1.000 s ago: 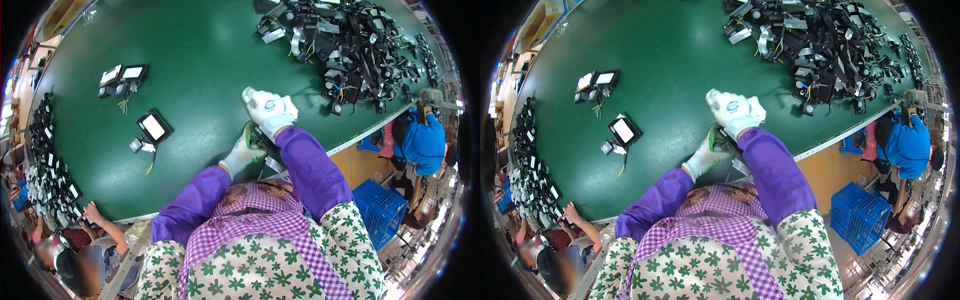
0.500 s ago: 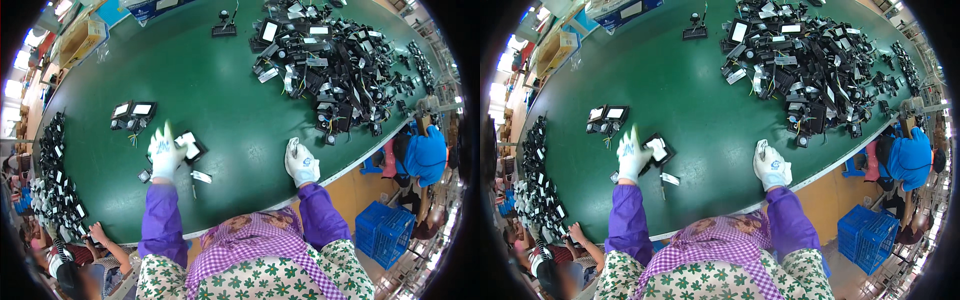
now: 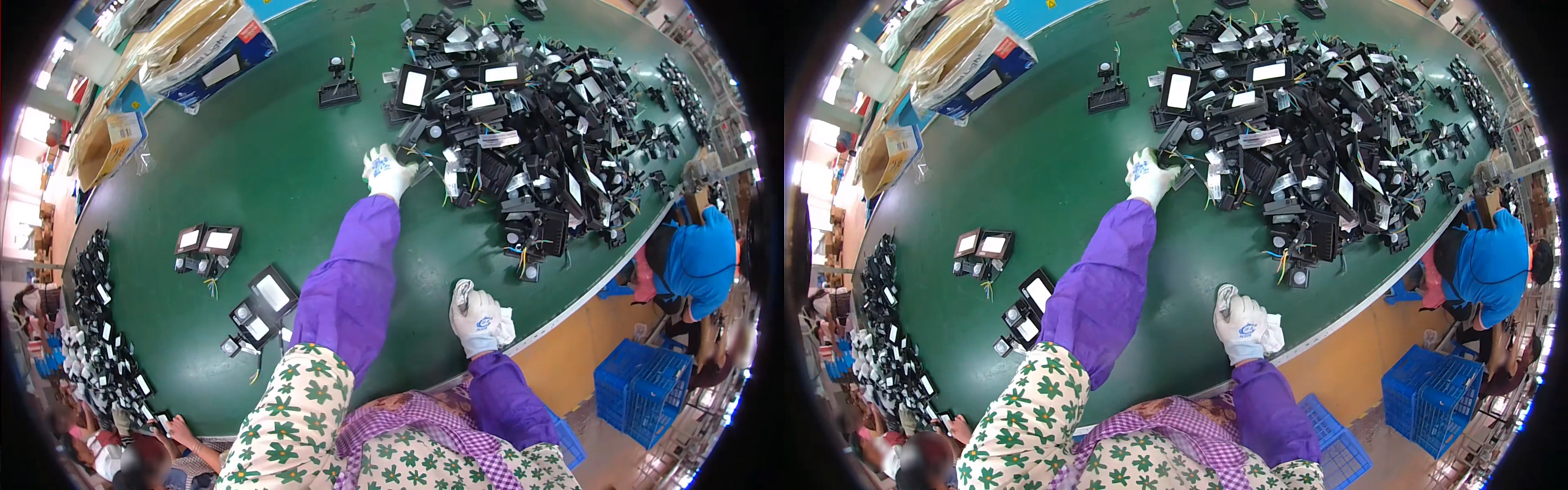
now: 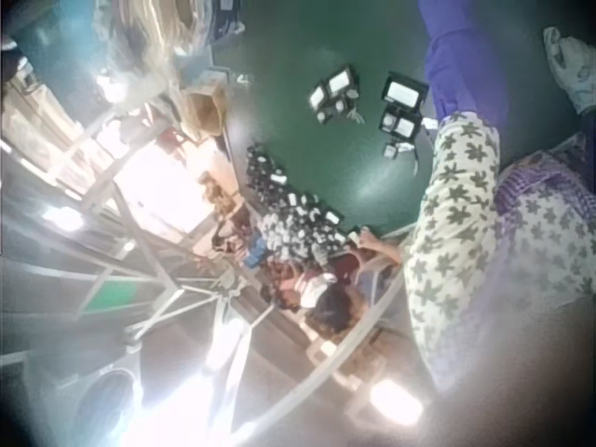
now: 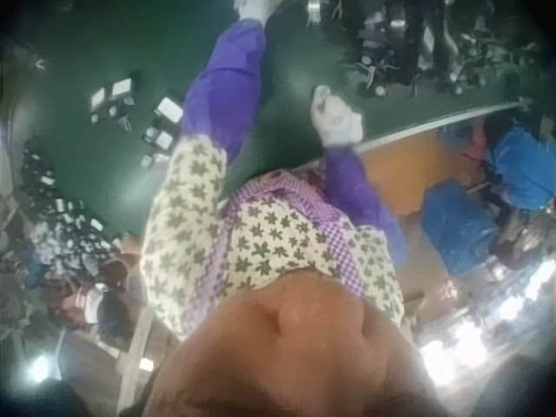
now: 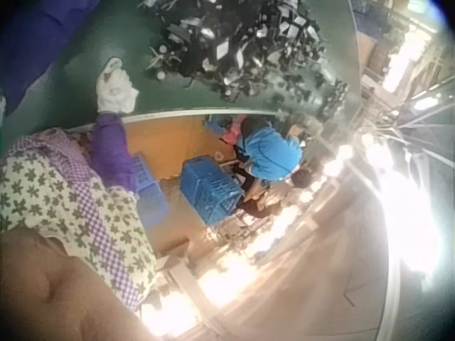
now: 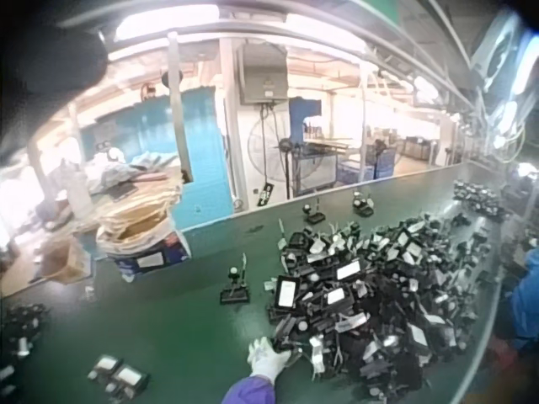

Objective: The recorder is assembling and cleaning small LED floodlight fixtures on a factory production line.

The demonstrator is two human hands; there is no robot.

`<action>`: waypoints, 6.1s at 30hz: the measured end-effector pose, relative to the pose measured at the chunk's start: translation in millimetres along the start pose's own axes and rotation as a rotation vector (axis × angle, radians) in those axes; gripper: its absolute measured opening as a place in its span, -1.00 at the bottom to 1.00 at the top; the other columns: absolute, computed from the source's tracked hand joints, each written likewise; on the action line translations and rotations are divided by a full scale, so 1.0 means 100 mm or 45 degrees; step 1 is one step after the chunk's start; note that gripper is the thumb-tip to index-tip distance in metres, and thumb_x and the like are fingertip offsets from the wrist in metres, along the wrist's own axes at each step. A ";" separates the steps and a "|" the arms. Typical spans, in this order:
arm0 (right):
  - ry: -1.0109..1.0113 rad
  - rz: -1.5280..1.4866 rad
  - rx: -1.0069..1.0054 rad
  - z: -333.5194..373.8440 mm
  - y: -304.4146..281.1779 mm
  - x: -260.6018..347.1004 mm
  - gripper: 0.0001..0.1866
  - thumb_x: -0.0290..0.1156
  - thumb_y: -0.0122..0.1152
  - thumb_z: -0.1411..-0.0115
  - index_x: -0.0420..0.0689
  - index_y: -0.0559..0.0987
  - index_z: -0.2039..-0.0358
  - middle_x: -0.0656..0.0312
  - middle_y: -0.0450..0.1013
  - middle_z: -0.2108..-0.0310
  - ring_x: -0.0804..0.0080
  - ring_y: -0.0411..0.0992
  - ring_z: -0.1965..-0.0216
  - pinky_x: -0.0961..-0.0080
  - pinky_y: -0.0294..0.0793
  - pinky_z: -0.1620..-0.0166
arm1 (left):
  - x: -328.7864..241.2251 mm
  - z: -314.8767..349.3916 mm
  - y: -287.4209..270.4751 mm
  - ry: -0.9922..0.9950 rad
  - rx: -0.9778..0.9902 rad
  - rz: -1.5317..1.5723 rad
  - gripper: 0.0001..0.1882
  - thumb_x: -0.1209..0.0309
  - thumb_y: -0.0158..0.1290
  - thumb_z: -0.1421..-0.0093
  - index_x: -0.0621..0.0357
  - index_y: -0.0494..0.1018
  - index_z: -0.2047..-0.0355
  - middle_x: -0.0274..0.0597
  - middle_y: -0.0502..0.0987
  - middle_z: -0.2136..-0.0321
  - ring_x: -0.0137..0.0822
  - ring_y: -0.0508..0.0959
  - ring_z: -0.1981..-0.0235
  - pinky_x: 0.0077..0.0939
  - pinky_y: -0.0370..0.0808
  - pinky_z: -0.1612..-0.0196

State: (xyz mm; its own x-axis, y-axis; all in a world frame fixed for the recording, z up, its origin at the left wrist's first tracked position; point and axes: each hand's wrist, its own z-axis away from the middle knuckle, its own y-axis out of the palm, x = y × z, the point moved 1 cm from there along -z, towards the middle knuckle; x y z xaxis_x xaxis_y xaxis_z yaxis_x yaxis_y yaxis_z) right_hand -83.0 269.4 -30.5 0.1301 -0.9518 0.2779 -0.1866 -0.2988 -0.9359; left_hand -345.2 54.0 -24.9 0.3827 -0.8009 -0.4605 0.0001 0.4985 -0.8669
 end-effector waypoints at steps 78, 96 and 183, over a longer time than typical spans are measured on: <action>-0.361 -0.073 0.843 -0.40 -0.25 1.62 -0.55 -0.02 -0.27 -0.39 -0.02 0.55 0.13 0.09 0.55 0.10 -0.03 0.50 0.05 -0.15 0.40 0.02 | 1.77 2.94 -0.05 -0.138 0.930 1.407 -0.09 0.55 0.25 0.00 0.12 0.10 -0.37 -0.25 0.48 0.00 -0.49 0.47 0.14 -0.53 0.50 0.07; -0.299 -0.055 0.817 -0.17 -0.05 1.24 -0.63 -0.10 0.08 -0.22 0.03 0.50 0.02 0.17 0.52 0.18 0.15 0.49 0.09 -0.04 0.43 0.01 | 1.64 2.95 -0.10 -0.046 0.797 1.437 0.03 0.48 0.32 0.05 0.16 0.01 -0.40 -0.09 0.40 -0.16 -0.33 0.43 -0.11 -0.41 0.44 -0.13; 0.850 -1.640 0.059 -2.14 -0.71 -2.14 -0.84 -0.34 0.12 -0.35 -0.13 0.58 0.32 0.42 0.44 0.44 0.66 0.37 0.43 0.65 0.36 0.34 | 2.03 2.58 -1.73 -0.093 -0.694 -0.345 -0.24 0.40 0.22 -0.15 0.17 0.17 -0.33 0.14 0.26 -0.23 0.06 0.29 -0.22 -0.13 0.22 -0.29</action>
State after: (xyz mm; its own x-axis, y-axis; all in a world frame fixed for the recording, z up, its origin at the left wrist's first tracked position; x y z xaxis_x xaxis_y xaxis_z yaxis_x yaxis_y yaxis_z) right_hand -305.8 478.9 22.6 -0.2914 0.1113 0.9501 -0.2599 -0.9651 0.0334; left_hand -28.7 -109.6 81.2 0.4972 -0.8413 -0.2123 -0.3588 0.0235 -0.9331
